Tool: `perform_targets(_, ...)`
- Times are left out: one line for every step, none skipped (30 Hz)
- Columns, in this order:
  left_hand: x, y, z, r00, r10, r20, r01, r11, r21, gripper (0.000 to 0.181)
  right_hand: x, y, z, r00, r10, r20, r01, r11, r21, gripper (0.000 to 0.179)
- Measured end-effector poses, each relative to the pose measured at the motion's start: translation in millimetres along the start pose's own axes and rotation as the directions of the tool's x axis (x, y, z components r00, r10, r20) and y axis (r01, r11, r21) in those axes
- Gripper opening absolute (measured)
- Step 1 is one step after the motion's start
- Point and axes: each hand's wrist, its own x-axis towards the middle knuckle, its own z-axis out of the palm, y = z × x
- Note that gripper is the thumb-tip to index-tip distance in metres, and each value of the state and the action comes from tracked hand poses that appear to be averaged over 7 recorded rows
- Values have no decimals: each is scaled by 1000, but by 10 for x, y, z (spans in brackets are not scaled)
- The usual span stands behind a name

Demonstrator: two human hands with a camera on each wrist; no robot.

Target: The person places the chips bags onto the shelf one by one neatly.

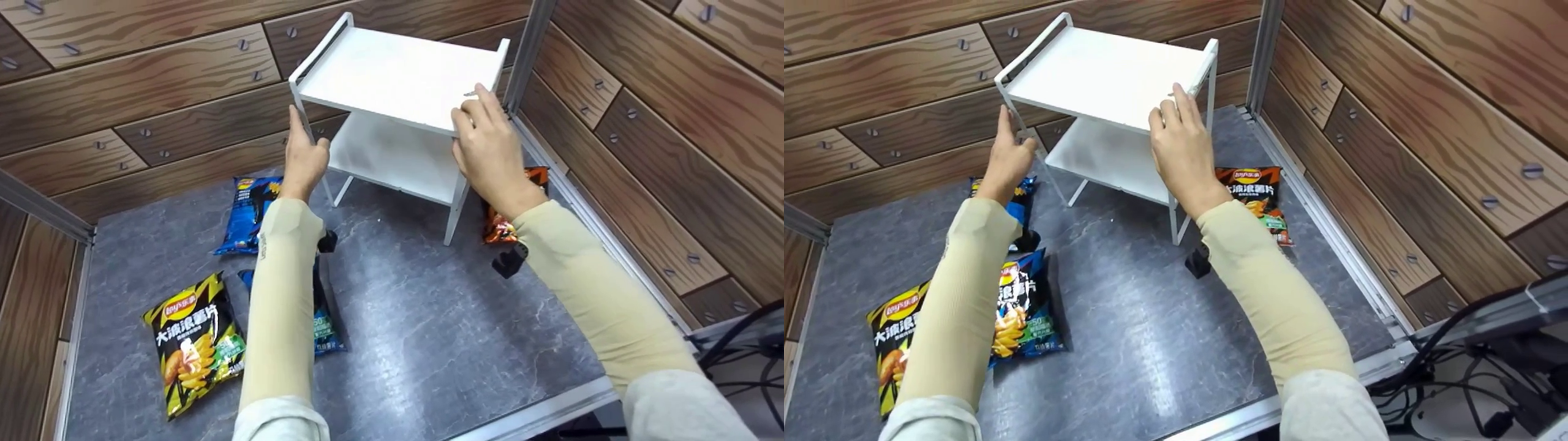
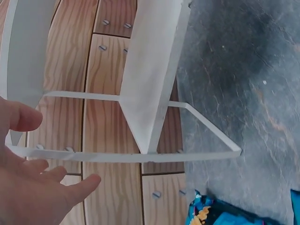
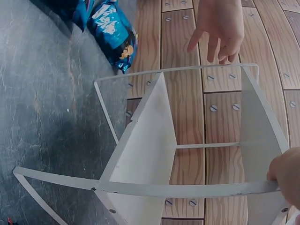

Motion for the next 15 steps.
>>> perform_targets(1,-10,-3,1000,-6,-5,6,1000,-13,83,0,-11,6,1000,2,-2,-2,1000,6,30)
perform_targets(3,-21,-9,1000,-10,-14,10,1000,-20,83,-2,-18,12,1000,4,-3,-4,1000,12,31)
perform_targets(4,-31,-14,1000,-12,-23,12,1000,-27,82,-3,-23,17,1000,7,-2,-7,1000,18,31)
perform_targets(4,-40,-21,999,-14,-34,13,1000,-29,81,-6,-28,18,1000,11,-2,-11,1000,22,32)
perform_targets(7,-51,-29,999,-11,-47,10,1000,-24,80,-7,-29,21,1000,13,-2,-13,1000,24,32)
perform_targets(5,-61,-36,998,-6,-60,5,1000,-19,79,-10,-30,20,1000,17,-2,-17,1000,26,32)
perform_targets(1,-70,-43,997,-4,-71,3,1000,-9,78,-11,-30,18,1000,23,-1,-23,999,30,33)
perform_targets(-2,-79,-50,997,1,-78,-1,1000,-1,77,-13,-27,18,1000,28,3,-28,999,34,33)
perform_targets(-6,-89,-55,996,8,-86,-8,1000,3,75,-14,-28,12,999,34,14,-35,999,35,32)
perform_targets(-10,-100,-61,996,14,-91,-14,1000,5,73,-15,-27,6,999,44,26,-45,998,41,32)
perform_targets(-16,-110,-65,995,21,-99,-21,1000,5,71,-15,-25,0,998,56,39,-58,997,50,33)
perform_targets(-24,-120,-66,994,31,-108,-31,1000,2,69,-17,-22,-9,996,70,54,-73,996,60,35)
perform_targets(-29,-132,-65,992,44,-120,-45,999,-2,67,-18,-17,-17,994,85,68,-89,994,69,38)
perform_targets(-36,-143,-61,990,59,-132,-60,998,-6,64,-19,-10,-26,992,98,81,-104,992,73,41)
perform_targets(-46,-153,-54,987,72,-141,-74,997,-11,62,-23,-1,-38,990,113,88,-120,990,77,44)
